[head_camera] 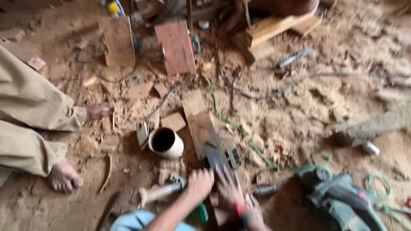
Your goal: The person sharpens a metal tool on a grinding stone while sitting on the floor. They repeatedly rub the tool against the stone and occasionally inspect the edge.
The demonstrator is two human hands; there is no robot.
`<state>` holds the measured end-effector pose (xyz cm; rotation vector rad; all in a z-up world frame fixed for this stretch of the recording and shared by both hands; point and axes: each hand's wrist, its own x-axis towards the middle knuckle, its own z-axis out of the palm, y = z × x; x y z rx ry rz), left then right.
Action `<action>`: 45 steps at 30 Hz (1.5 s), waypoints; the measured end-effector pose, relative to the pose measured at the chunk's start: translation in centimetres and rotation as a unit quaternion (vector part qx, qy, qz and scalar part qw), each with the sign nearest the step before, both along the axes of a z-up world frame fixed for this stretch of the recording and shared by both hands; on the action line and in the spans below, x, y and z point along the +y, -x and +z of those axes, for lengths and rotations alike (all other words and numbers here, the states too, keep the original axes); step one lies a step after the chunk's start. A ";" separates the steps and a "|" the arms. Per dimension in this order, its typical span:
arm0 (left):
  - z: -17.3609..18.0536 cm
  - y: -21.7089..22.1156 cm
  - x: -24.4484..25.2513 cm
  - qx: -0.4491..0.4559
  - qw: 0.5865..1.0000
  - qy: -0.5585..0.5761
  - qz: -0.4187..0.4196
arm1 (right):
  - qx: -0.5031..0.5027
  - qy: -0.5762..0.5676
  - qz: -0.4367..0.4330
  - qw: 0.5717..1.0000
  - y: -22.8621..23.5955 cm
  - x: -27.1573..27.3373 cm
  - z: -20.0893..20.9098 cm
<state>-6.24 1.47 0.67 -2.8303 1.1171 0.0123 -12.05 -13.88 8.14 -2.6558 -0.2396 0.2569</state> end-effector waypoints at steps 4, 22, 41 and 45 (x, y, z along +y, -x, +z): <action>0.1 -7.6 -1.9 0.042 0.996 -0.068 0.048 | -0.002 0.057 0.024 0.998 -4.7 -0.3 -0.7; 0.3 -11.2 -1.3 0.068 0.985 0.040 0.154 | -0.066 0.040 -0.012 0.997 -8.9 -0.9 0.9; 21.1 4.2 -1.6 0.707 0.361 0.608 0.010 | -0.023 -0.615 -0.087 0.783 3.6 -5.8 15.7; 20.8 5.3 -1.9 0.734 0.311 0.605 -0.007 | -0.042 -0.649 -0.053 0.758 5.0 -5.9 16.7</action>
